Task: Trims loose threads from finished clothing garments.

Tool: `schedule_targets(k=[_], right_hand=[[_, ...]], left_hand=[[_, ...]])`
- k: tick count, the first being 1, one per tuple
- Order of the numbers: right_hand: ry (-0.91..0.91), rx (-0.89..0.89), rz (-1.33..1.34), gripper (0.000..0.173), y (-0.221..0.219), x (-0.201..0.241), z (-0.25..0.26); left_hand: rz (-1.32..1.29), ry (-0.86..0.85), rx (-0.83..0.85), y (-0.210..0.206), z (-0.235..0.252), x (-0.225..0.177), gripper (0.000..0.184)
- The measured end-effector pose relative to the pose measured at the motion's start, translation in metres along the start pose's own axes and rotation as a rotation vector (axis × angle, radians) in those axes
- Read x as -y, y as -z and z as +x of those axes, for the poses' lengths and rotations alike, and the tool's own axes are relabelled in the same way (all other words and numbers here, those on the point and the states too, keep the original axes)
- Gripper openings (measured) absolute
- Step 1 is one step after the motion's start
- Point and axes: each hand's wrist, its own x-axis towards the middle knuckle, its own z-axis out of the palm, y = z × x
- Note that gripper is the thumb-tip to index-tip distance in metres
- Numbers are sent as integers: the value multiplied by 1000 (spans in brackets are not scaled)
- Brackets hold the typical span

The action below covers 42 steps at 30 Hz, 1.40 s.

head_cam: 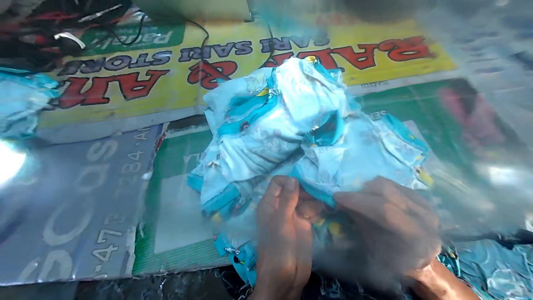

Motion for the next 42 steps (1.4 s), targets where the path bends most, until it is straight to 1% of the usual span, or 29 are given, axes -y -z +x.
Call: schedule_targets(k=[1,4,6,9,11,12,13,14,15,16,17,20,21,23,28,42], right_hand=[[-36,1,94,12,1,0,1],[-215,33,507,16,6,0,1],[-293,38,700,17,10,1,0],[-278,85,897,21,16,9,-3],[-219,206,967,21,19,18,-5],[-189,306,941,20,20,23,-5],[-163,411,853,19,21,27,-6],[-155,489,715,21,23,31,-6],[-171,523,568,30,25,34,-5],[-186,509,434,38,28,36,-5],[-191,461,319,40,30,35,-4],[-166,205,-41,28,30,28,-2],[-153,145,-155,25,28,25,-1],[-127,91,-290,21,27,22,0],[-90,99,-348,18,24,22,0],[-95,71,-250,16,17,17,1]], left_hand=[[-9,-4,13,1,0,1,26],[-11,-2,36,2,-2,1,25],[-14,-9,45,2,-1,1,25],[-5,-15,49,3,-1,2,25],[6,-28,65,4,-1,3,23],[3,-41,84,5,0,3,20],[-11,-55,103,7,0,4,17],[-14,-66,121,8,0,5,15],[-4,-76,125,8,0,5,15],[15,-89,110,6,0,5,16],[23,-101,101,5,-1,5,18],[65,-122,74,1,-4,5,21],[69,-121,73,1,-5,5,21],[74,-116,60,1,-5,5,20],[72,-127,69,2,-4,7,18],[63,-132,98,3,-4,7,17]])
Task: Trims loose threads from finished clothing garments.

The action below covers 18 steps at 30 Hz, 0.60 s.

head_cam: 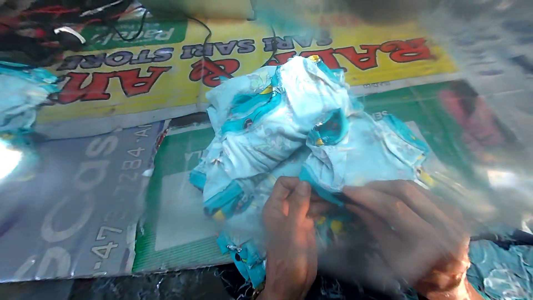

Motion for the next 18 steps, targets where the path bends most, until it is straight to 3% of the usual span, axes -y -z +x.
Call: schedule_targets(k=[6,9,12,18], right_hand=[[-222,21,544,26,0,-9,0],[-223,72,292,33,-3,-3,5],[-170,145,-2,27,-3,-3,7],[-158,226,-26,18,13,-20,-19]], left_hand=[[47,-28,69,2,-1,3,16],[225,-98,191,2,-2,9,32],[442,-210,304,3,-4,15,49],[792,-409,470,6,-14,20,32]])
